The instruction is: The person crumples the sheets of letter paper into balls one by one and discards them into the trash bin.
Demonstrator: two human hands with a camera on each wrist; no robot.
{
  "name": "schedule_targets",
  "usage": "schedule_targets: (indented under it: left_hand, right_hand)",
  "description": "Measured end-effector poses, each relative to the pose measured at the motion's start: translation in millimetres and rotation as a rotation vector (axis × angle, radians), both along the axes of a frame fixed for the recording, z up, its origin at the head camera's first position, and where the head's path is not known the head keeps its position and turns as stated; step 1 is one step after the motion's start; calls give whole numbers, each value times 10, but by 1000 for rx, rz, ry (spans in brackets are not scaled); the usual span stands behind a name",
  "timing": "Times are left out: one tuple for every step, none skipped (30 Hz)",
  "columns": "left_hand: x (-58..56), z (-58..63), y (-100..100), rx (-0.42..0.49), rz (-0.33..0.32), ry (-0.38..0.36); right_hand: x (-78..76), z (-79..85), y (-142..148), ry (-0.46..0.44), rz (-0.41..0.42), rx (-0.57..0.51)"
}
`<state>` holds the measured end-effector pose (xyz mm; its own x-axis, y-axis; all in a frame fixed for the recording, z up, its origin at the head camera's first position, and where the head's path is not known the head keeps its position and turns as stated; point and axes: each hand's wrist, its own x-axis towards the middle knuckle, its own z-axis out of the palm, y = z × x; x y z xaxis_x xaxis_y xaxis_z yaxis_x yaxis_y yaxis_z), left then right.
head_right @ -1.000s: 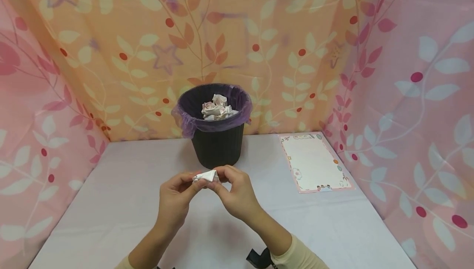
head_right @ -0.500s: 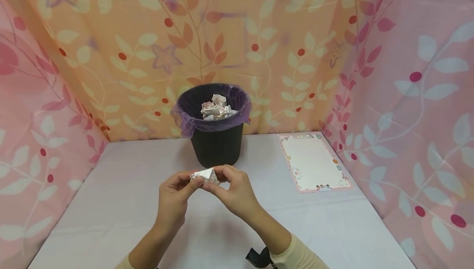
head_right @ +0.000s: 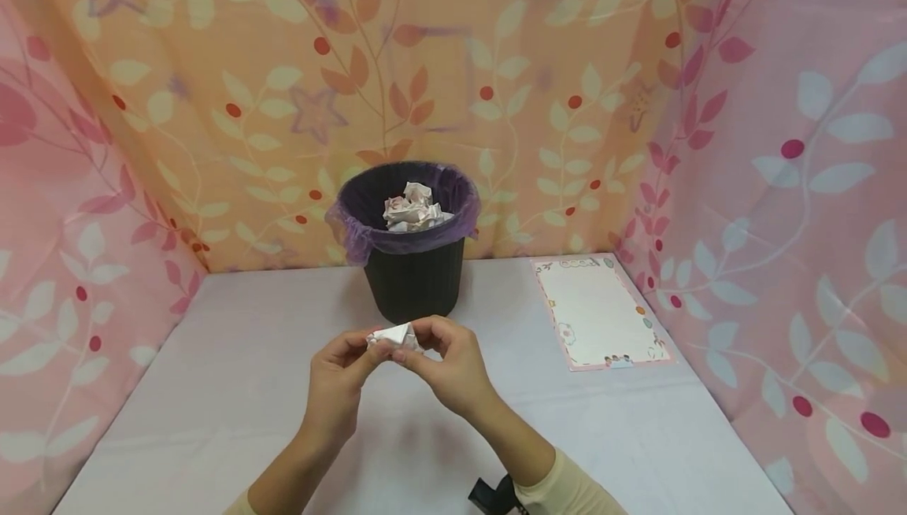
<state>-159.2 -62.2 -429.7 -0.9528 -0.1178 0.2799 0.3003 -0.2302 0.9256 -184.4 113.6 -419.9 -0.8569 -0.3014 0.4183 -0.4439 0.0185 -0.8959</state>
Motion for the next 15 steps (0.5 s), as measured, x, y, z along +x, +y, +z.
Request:
schedule_targets:
  left_hand:
    - [-4,-6,-9,-8,-9,-2]
    - [-7,-9,-20,-17,-21,-3]
    - [-10,-11,-34,-30,-37,-3]
    - [-13,-10,-49,-44,-55,-4]
    - [-19,-6,-67,-64,-75,-5]
    - [-29,-3,-89,-89,-94,-6]
    - [-42,6,-111,-105,-114,-4]
    - [-55,20,-136,-124,-130,0]
    - [-71,37,-162,-138,-144,4]
    - [-89,56,-190,-149,-157,10]
    - [-110,76,-219,-160,-168,19]
    - [-133,97,-247,-165,-175,28]
    - [-154,120,-274,-166,-181,35]
    - [-176,143,-302,-174,-180,40]
    - [-198,167,-328,-183,-175,43]
  right_hand:
    - [0,-2,0,1,0,0]
    - [0,-3,1,2,-2,2]
    - [-2,-6,3,9,-6,6]
    - [-5,-8,6,16,-13,12]
    - [-9,-9,11,25,-19,16]
    - [-14,-10,16,34,-29,23]
    - [-22,-11,23,42,-37,28]
    - [-31,-13,30,56,-47,35]
    - [-40,-12,37,63,-56,35]
    - [-47,-8,44,69,-62,35]
    - [-55,-5,50,74,-68,33]
    - [-64,-1,56,77,-75,33]
    - [-73,3,61,81,-79,31]
    - [-80,7,66,86,-82,29]
    - [-86,14,70,84,-86,26]
